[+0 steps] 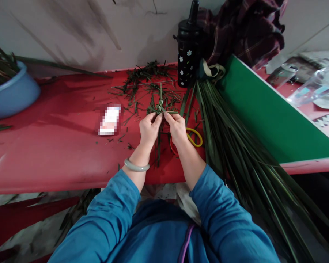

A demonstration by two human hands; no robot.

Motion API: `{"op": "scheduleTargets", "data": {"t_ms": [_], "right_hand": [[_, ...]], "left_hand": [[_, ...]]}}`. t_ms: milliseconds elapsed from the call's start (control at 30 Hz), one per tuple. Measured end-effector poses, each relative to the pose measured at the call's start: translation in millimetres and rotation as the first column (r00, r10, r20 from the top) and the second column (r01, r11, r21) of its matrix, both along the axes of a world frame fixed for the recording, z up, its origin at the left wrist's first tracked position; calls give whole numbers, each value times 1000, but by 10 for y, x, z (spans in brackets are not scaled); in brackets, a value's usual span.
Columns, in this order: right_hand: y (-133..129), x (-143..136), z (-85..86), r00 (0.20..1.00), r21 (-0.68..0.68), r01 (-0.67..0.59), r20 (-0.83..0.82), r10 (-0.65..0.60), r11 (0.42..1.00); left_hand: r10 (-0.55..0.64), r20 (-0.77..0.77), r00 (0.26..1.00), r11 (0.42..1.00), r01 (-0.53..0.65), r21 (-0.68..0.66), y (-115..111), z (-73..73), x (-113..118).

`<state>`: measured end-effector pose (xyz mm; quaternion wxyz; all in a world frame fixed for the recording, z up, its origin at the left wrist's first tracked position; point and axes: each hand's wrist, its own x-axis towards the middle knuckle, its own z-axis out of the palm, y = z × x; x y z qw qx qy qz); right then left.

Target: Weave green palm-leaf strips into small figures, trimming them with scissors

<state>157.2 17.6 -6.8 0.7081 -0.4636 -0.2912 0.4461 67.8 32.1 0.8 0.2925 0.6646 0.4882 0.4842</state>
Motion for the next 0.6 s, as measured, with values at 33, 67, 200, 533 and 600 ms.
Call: {"op": "scheduleTargets", "data": {"t_ms": [33,67,200,533,600], "right_hand": [[3,0,-5,1000,-1,4,4,-4,1000],[4,-1,-9,1000,1,4,4,-4,1000],[5,-5,-12,1000,25,-8,15,8,1000],[11,2,-41,997,54,-32,78,28,998],[7,0,-39,997,60,-32,77,28,998]], "left_hand": [[13,-35,999,1000,-13,15,-2,-8,2],[26,-68,997,999,-24,27,-2,-17,3],[63,-166,984,996,-50,80,8,-58,1],[90,-285,954,992,-60,113,14,-62,-9],[89,-272,958,992,-60,113,14,-61,-8]]}}
